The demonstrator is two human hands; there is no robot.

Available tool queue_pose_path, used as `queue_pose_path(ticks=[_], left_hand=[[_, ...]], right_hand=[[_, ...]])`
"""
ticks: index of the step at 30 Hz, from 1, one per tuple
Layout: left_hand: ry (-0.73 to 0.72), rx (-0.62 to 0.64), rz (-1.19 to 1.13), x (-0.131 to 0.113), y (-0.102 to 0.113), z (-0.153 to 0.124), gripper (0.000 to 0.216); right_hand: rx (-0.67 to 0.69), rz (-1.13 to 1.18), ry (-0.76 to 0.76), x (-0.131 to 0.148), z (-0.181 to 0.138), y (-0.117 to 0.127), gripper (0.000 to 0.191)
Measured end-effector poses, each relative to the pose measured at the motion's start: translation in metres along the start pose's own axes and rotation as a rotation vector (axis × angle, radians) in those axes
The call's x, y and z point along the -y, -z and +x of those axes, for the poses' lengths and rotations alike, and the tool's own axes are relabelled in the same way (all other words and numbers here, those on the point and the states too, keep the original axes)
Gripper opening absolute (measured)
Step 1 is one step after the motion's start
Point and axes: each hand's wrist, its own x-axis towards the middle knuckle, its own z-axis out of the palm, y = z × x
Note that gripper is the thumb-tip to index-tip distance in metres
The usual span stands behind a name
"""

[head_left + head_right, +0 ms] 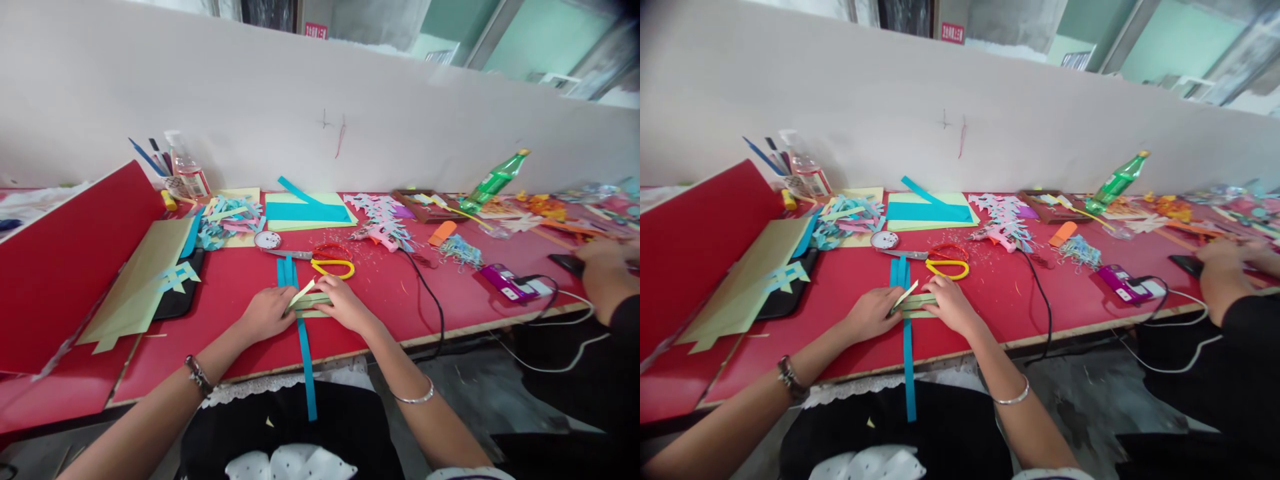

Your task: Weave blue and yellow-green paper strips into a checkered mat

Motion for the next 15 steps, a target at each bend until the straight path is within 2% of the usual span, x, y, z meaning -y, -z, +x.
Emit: queue_pose_path(ticks=[4,7,11,15], left_hand=[[0.01,-0.008,-0.013,0.001,-0.002,0.0,0.014],[0.013,-0.014,-0.029,0.001,-0.002,0.0,0.018],[0.03,-0.022,-0.05,0.002,-0.004,0.0,0.021],[0.043,-0.025,-0.066,0.003,-0.005,0.0,0.028]], right_hand=[[0.06,0.065,-0.07,0.001,0.004,0.001,0.024],[0.074,0.076,-0.067,0.002,0.005,0.001,0.022],[0.052,-0.003,-0.038,0.003,0.009,0.004,0.014],[0.088,-0.105,0.019,0.008,0.013,0.013,0.016]])
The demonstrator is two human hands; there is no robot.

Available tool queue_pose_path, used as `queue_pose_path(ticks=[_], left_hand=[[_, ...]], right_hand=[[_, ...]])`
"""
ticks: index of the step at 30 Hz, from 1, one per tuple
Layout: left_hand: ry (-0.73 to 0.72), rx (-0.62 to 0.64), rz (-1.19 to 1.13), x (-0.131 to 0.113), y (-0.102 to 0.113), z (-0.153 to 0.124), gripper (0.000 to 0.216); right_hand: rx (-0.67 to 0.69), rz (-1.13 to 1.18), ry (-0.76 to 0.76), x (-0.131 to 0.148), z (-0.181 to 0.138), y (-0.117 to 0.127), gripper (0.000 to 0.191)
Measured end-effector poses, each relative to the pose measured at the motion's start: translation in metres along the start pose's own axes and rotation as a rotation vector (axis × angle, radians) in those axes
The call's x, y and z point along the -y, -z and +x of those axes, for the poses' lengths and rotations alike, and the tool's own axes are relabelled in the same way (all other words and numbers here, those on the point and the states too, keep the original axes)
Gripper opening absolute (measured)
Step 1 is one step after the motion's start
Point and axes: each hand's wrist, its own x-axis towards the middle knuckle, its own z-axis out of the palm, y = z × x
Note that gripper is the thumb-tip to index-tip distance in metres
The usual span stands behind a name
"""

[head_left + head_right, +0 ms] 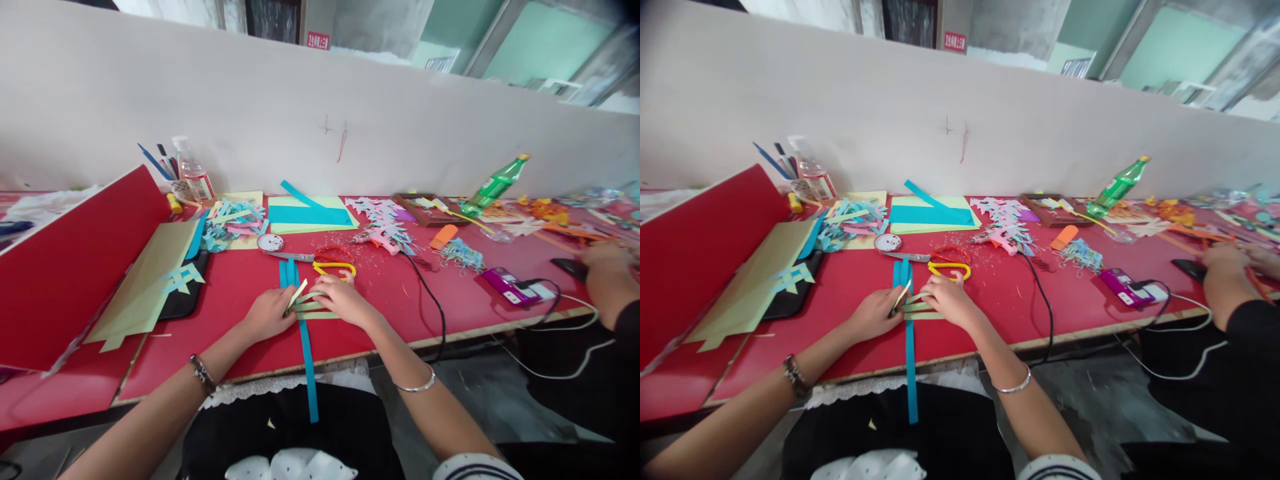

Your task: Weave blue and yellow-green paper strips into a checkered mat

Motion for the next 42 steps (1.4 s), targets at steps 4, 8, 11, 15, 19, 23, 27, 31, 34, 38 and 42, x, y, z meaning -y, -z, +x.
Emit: queue_pose_path(ticks=[4,8,11,15,19,23,27,31,34,38,42], left_hand=[[0.006,0.002,-0.01,0.001,0.0,0.0,0.028],[0.006,0.0,-0.018,0.002,-0.001,0.001,0.028],[0.011,-0.005,-0.021,0.002,-0.001,0.001,0.027],[0.023,-0.013,-0.027,0.002,-0.002,0.002,0.023],[0.063,-0.027,-0.037,0.001,-0.005,0.003,0.024],[0.123,-0.045,-0.036,0.0,-0.007,0.005,0.024],[0.157,-0.045,-0.034,-0.001,-0.007,0.006,0.023],[0.19,-0.037,-0.046,-0.001,-0.006,0.006,0.027],[0.212,-0.031,-0.06,-0.001,-0.004,0.007,0.031],[0.231,-0.031,-0.08,-0.002,-0.004,0.008,0.031],[0.237,-0.028,-0.095,-0.002,-0.004,0.008,0.032]], right_hand=[[0.077,-0.065,0.052,0.005,0.002,0.011,0.02],[0.096,-0.092,0.053,0.006,0.003,0.017,0.019],[0.074,-0.134,0.048,0.007,0.004,0.018,0.02],[-0.026,-0.202,0.101,0.015,0.009,0.019,0.019],[-0.099,-0.243,0.157,0.032,0.012,0.021,0.017],[-0.114,-0.215,0.202,0.04,0.009,0.018,0.021],[-0.137,-0.1,0.185,0.035,0.001,0.014,0.02],[-0.146,0.055,0.096,0.027,-0.017,0.02,0.025],[0.012,0.082,0.129,0.025,-0.039,0.019,0.04],[0.114,-0.009,0.146,0.031,-0.067,-0.001,0.079],[0.04,-0.083,0.072,0.041,-0.079,-0.023,0.059]])
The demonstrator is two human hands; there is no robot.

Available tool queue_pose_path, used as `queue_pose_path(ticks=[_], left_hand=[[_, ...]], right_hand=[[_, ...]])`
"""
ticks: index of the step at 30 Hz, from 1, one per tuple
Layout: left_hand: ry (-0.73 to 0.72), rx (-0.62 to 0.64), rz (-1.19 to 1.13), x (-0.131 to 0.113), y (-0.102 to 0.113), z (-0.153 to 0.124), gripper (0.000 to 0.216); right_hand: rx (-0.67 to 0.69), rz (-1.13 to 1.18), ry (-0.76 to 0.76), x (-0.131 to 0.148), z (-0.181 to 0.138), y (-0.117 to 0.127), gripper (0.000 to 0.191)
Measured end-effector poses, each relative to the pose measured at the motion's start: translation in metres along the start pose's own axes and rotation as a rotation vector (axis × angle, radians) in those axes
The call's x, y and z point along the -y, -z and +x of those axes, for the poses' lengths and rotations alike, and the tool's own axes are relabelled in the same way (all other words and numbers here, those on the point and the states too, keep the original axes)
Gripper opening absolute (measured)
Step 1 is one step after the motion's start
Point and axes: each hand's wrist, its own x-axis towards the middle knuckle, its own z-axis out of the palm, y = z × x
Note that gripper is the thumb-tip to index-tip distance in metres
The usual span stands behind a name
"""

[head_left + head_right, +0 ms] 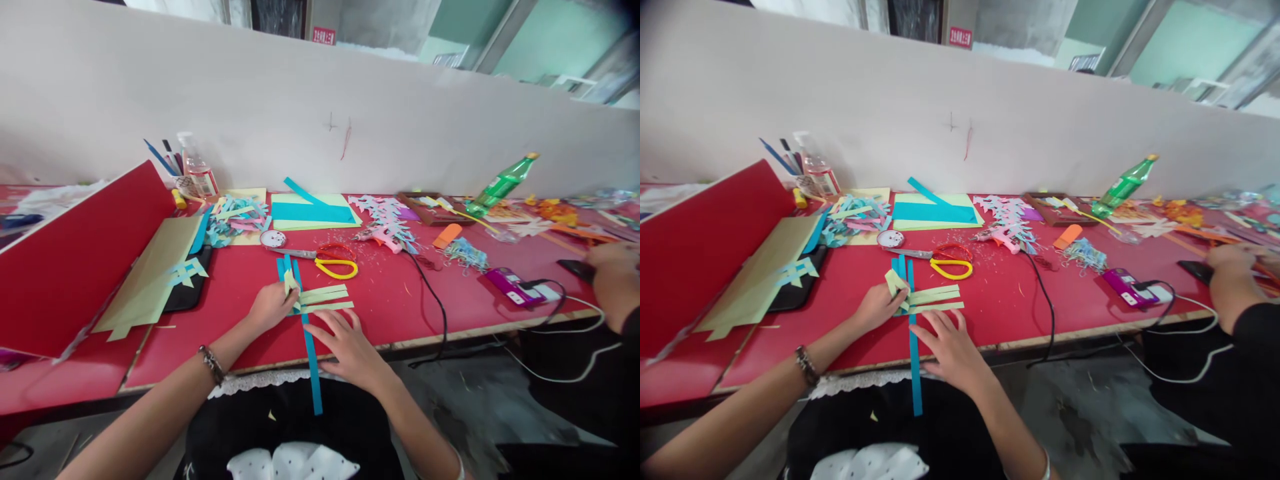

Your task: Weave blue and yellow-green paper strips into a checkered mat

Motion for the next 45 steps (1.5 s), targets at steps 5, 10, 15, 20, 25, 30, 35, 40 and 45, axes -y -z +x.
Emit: queue_pose_path(ticks=[5,10,15,20,25,30,35,40,45], left_hand=[[0.016,0.005,-0.01,0.0,0.001,0.0,0.032],[0.028,-0.004,-0.011,-0.001,0.001,0.0,0.031],[0.014,-0.006,-0.02,0.001,0.0,0.0,0.03],[0.023,-0.006,-0.024,0.001,0.0,0.0,0.033],[0.002,-0.001,-0.046,0.002,0.001,0.0,0.029],[-0.006,-0.013,-0.047,0.001,0.002,-0.002,0.029],[0.0,-0.026,-0.054,0.0,0.002,-0.002,0.025],[-0.007,-0.036,-0.102,0.0,0.003,-0.002,0.023],[-0.007,-0.05,-0.165,-0.001,0.004,-0.002,0.022]], right_hand=[[-0.097,0.093,-0.046,0.007,0.008,0.0,0.029],[-0.165,0.058,-0.099,0.002,0.029,0.0,0.021],[-0.214,0.131,-0.129,-0.002,0.043,-0.006,0.019],[-0.243,0.236,-0.184,-0.005,0.049,-0.005,0.015],[-0.276,0.27,-0.256,-0.006,0.058,-0.01,0.012],[-0.321,0.29,-0.289,-0.006,0.062,-0.014,0.005],[-0.328,0.261,-0.322,-0.003,0.062,-0.015,0.004],[-0.336,0.253,-0.332,-0.003,0.062,-0.016,0.002],[-0.337,0.243,-0.317,-0.004,0.061,-0.017,0.002]])
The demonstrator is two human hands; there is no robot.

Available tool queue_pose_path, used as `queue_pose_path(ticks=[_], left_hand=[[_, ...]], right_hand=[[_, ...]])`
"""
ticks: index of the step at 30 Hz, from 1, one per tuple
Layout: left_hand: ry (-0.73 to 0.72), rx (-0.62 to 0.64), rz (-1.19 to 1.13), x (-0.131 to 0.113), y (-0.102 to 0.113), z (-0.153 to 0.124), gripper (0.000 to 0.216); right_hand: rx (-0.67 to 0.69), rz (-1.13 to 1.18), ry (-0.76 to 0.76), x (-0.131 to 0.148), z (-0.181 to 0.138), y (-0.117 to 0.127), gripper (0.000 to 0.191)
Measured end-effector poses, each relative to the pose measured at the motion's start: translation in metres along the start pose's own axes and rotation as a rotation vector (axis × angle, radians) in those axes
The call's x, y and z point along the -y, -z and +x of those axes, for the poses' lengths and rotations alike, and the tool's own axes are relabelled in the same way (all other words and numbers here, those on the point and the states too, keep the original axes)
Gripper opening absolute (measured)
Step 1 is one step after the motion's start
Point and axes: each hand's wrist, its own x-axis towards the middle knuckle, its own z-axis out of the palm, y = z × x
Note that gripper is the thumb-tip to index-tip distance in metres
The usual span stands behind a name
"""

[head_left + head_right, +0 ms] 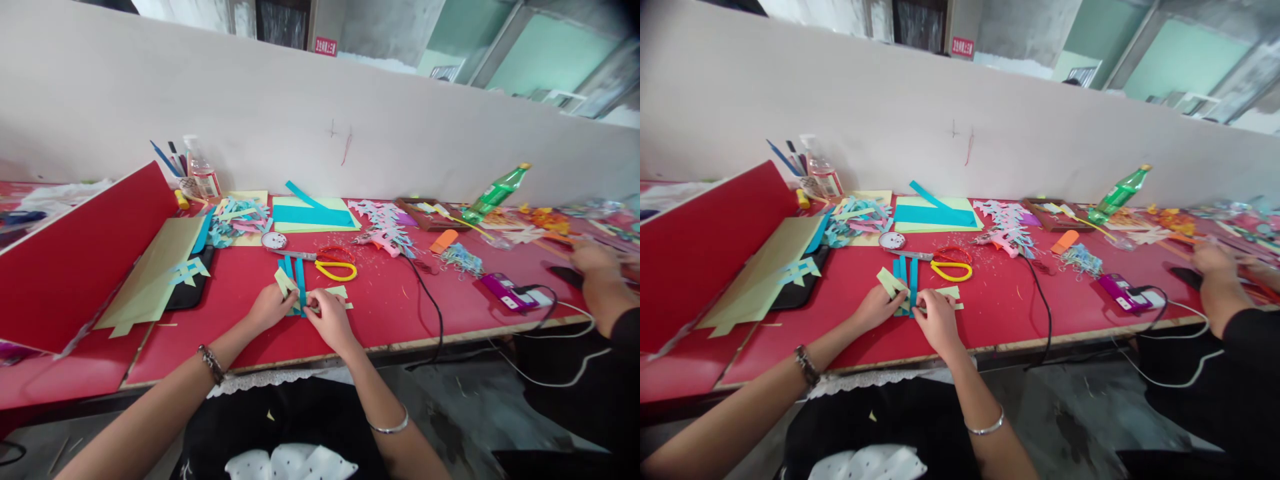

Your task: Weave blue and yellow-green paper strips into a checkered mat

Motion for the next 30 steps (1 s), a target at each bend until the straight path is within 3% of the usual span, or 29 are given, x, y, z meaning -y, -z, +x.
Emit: queue_pose_path(ticks=[10,16,20,23,25,27,30], left_hand=[[-0.025,-0.015,-0.084,0.005,-0.004,-0.001,0.027],[-0.153,0.056,-0.139,0.005,0.003,-0.007,0.019],[-0.28,0.09,-0.028,0.003,0.008,-0.015,0.021],[-0.319,0.086,0.113,0.002,0.01,-0.017,0.025],[-0.355,0.095,0.16,0.002,0.011,-0.017,0.025],[-0.39,0.094,0.178,0.003,0.01,-0.017,0.023],[-0.398,0.078,0.2,0.005,0.008,-0.016,0.025]], right_hand=[[0.077,0.007,0.03,0.0,0.0,0.005,0.014],[0.127,0.079,0.1,-0.002,-0.001,0.013,0.02],[-0.069,0.14,0.067,-0.006,-0.002,0.015,0.01],[-0.432,0.235,-0.025,-0.01,-0.004,0.02,0.011],[-0.624,0.255,-0.01,-0.011,-0.006,0.025,0.012],[-0.683,0.237,0.087,-0.01,-0.009,0.029,0.013],[-0.577,0.141,0.262,-0.005,-0.012,0.03,0.02]])
